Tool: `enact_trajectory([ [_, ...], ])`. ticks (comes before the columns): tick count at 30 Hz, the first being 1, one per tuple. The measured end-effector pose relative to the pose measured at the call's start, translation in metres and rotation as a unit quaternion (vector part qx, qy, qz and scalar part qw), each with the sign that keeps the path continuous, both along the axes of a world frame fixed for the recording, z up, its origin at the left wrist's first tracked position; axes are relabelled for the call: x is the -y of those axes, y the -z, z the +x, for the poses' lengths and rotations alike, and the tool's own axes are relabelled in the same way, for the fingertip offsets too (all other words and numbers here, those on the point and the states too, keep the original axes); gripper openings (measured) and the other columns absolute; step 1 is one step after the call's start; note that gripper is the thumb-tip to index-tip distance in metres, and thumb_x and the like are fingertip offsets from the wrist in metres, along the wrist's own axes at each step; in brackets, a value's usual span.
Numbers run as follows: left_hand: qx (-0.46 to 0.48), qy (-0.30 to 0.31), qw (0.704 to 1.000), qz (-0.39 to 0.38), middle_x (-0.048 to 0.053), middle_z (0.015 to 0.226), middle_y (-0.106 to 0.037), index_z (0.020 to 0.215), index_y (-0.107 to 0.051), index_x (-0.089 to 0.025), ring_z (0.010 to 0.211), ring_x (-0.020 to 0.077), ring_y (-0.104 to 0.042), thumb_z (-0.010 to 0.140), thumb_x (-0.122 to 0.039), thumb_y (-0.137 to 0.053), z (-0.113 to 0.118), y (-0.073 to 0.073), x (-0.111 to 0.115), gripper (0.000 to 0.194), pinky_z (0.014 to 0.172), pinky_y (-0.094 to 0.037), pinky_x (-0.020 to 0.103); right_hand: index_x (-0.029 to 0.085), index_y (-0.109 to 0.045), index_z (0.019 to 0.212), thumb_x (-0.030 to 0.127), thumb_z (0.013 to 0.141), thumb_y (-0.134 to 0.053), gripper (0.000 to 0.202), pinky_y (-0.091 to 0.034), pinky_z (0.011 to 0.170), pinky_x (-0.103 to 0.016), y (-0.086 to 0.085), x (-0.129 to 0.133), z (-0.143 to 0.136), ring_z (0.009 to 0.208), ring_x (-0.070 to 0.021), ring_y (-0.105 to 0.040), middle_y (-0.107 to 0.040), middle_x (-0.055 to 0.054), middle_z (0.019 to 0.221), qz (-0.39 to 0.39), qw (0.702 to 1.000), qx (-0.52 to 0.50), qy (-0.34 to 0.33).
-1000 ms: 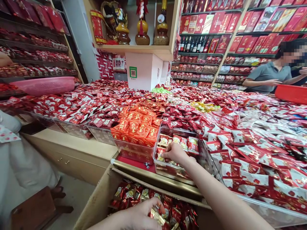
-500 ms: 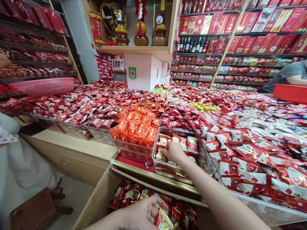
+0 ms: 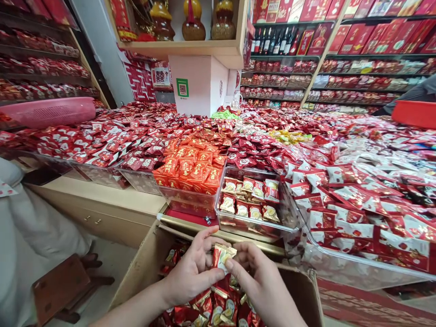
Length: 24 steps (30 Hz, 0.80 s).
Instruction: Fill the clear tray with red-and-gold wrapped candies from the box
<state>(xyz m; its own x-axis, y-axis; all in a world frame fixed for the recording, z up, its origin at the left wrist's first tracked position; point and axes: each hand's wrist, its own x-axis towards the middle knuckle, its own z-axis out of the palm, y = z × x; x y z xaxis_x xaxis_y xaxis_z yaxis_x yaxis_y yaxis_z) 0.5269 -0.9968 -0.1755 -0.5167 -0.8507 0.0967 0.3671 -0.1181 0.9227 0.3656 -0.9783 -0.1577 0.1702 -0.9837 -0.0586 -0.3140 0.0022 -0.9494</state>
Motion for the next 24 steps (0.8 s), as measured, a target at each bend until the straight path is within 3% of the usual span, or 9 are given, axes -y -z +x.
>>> enact_trajectory([
  [4, 0.049, -0.010, 0.999, 0.009, 0.008, 0.114, -0.041, 0.120, -0.024, -0.032, 0.065, 0.0050, -0.053, 0.068, -0.014, -0.060, 0.000, 0.004, -0.002, 0.065, 0.055, -0.043, 0.018, 0.017, -0.046, 0.074, 0.036, 0.072, -0.055, 0.021, -0.040, 0.054, -0.020, 0.014, 0.000, 0.003, 0.060, -0.0093, -0.047, -0.051, 0.001, 0.067, 0.029, 0.994, 0.098, 0.050],
  [7, 0.113, 0.032, 0.991, 0.068, 0.005, 0.087, -0.056, 0.104, -0.044, -0.018, 0.059, 0.0094, -0.056, 0.069, -0.023, -0.059, -0.001, 0.006, 0.001, 0.038, 0.045, -0.042, 0.016, 0.018, -0.046, 0.070, 0.033, 0.070, -0.057, 0.019, -0.041, 0.052, -0.019, 0.018, -0.002, 0.002, 0.059, -0.0093, -0.047, -0.050, 0.001, 0.065, 0.010, 0.988, 0.125, 0.091],
  [10, 0.132, 0.000, 0.987, 0.092, 0.002, 0.071, -0.056, 0.088, -0.050, -0.013, 0.055, 0.0108, -0.058, 0.070, -0.031, -0.058, -0.002, 0.005, 0.005, 0.026, 0.043, -0.041, 0.016, 0.017, -0.048, 0.067, 0.028, 0.071, -0.056, 0.014, -0.045, 0.060, -0.022, 0.020, -0.008, -0.002, 0.070, -0.0138, -0.053, -0.053, -0.004, 0.075, -0.085, 0.987, 0.100, 0.090],
  [13, 0.075, -0.006, 0.987, 0.143, 0.001, 0.076, -0.056, 0.102, -0.042, -0.019, 0.054, 0.0114, -0.058, 0.076, -0.044, -0.046, -0.001, 0.003, 0.006, 0.036, 0.046, -0.044, 0.021, 0.018, -0.051, 0.067, 0.018, 0.073, -0.051, 0.006, -0.045, 0.063, -0.022, 0.020, -0.015, -0.004, 0.077, -0.0151, -0.054, -0.055, -0.006, 0.082, -0.228, 0.971, -0.003, 0.065],
  [16, 0.039, 0.005, 0.988, 0.152, 0.002, 0.074, -0.058, 0.107, -0.037, -0.019, 0.057, 0.0111, -0.058, 0.075, -0.041, -0.049, 0.000, 0.001, 0.005, 0.041, 0.052, -0.045, 0.023, 0.020, -0.051, 0.067, 0.014, 0.072, -0.049, 0.007, -0.045, 0.066, -0.021, 0.018, -0.018, -0.003, 0.079, -0.0147, -0.055, -0.055, -0.006, 0.085, -0.296, 0.949, -0.105, 0.035],
  [20, 0.025, -0.036, 0.995, 0.088, 0.006, 0.081, -0.062, 0.107, -0.037, -0.016, 0.074, 0.0130, -0.058, 0.068, -0.021, -0.063, 0.000, -0.001, 0.004, 0.047, 0.067, -0.043, 0.023, 0.019, -0.055, 0.077, 0.022, 0.070, -0.054, 0.008, -0.047, 0.071, -0.023, 0.019, -0.018, 0.003, 0.090, -0.0179, -0.054, -0.049, -0.012, 0.108, -0.282, 0.952, -0.120, -0.019],
  [24, 0.012, -0.042, 0.997, 0.056, 0.006, 0.086, -0.062, 0.116, -0.027, -0.019, 0.074, 0.0131, -0.058, 0.071, -0.021, -0.059, 0.002, -0.003, 0.004, 0.054, 0.065, -0.043, 0.023, 0.019, -0.055, 0.072, 0.023, 0.074, -0.050, 0.007, -0.047, 0.063, -0.019, 0.010, -0.016, 0.003, 0.076, -0.0142, -0.057, -0.058, -0.007, 0.086, -0.210, 0.971, -0.112, -0.008],
])
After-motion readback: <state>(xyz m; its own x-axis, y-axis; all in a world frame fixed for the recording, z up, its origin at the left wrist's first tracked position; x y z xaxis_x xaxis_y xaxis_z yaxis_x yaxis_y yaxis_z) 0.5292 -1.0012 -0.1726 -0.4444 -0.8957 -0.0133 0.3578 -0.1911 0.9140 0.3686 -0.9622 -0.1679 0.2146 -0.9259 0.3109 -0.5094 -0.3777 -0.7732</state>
